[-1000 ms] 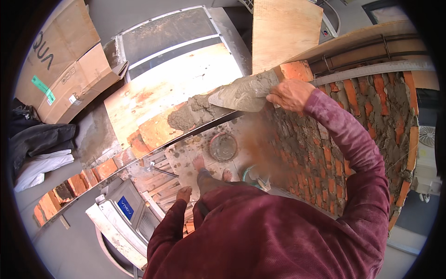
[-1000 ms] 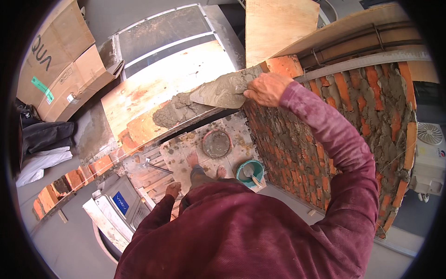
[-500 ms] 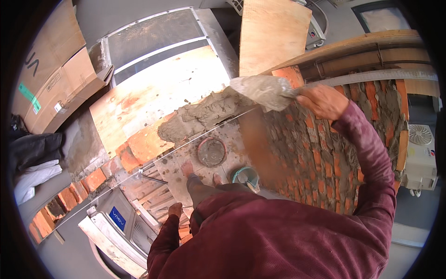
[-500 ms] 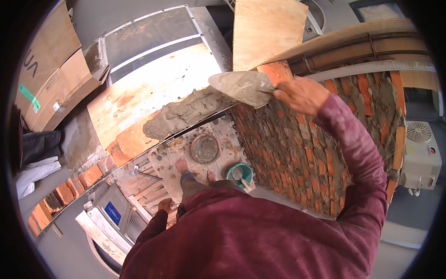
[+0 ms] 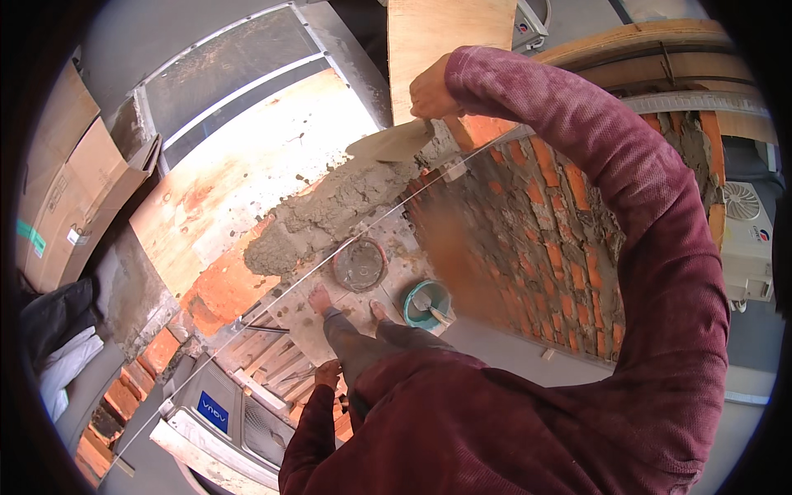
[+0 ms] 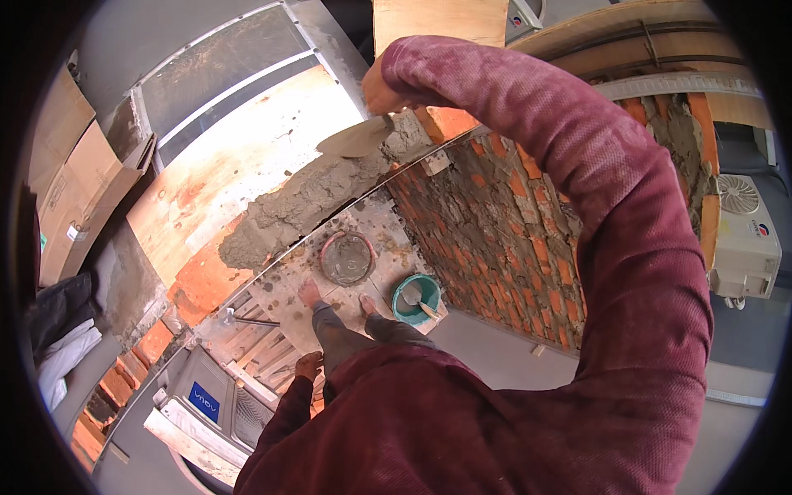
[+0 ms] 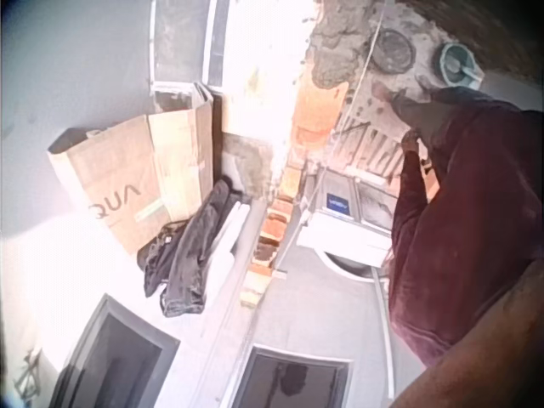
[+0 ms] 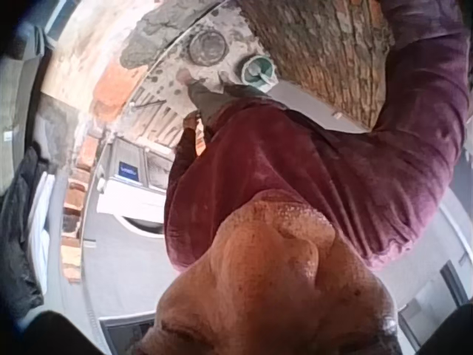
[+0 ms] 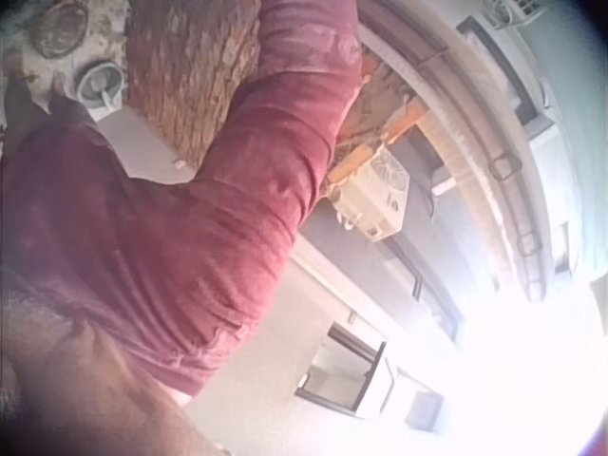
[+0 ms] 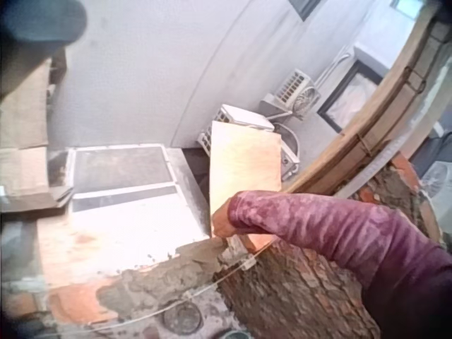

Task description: The person builds a brick wall by applying mortar with a trowel, placing bricks along a guide string, and tapping them into position.

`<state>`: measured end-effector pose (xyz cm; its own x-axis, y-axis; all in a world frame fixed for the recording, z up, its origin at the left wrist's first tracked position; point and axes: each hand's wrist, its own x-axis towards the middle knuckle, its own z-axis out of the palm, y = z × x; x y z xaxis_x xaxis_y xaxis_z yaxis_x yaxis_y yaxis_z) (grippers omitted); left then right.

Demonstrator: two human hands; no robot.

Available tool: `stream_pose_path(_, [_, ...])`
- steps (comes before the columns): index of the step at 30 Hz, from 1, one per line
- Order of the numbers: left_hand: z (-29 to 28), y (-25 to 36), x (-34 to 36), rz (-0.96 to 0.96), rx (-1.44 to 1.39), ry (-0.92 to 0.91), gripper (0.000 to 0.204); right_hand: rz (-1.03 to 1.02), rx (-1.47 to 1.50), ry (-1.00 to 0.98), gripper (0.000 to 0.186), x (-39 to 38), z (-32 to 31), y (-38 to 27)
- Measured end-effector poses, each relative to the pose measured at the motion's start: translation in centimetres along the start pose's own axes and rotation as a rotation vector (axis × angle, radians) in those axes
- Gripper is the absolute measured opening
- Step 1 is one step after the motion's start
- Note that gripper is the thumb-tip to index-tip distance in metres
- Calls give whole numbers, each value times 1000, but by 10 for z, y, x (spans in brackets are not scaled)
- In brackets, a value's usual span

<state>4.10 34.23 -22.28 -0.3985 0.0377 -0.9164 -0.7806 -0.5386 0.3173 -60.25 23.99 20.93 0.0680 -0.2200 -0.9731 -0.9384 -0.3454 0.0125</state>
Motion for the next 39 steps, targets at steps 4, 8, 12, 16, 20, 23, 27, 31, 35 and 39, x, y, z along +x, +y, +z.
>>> stream_pose_path(4, [-6,-12,-1,-10,-4,30,35,564,497,-144,47,-30,7,-11])
stream_pose_path(8, [-30,-23,4,-27,-82,34,31,653,392,-163,38,-56,23,-14])
stream_pose_path(12, [-46,-53,26,117,24,104,22,760,261,153,27,-121,59,-33])
stream_pose_path(16, [-64,-59,58,515,924,62,9,947,6,324,15,-126,61,-50])
stream_pose_path(20, [-29,9,38,188,434,97,23,903,-162,173,13,-60,27,-61])
stream_pose_path(23, [4,40,16,107,-154,58,29,936,-243,164,7,-38,40,-78])
stream_pose_path(27, [18,17,7,176,-259,58,26,912,-124,98,9,-17,66,-80])
stream_pose_path(31, [18,-24,2,123,-281,121,26,840,-135,329,14,-60,53,-101])
stream_pose_path(35, [20,-30,-15,0,-476,110,29,907,-34,206,18,-26,34,-63])
stream_pose_path(39, [20,-27,-14,41,-5,111,29,764,192,-115,14,21,44,-38])
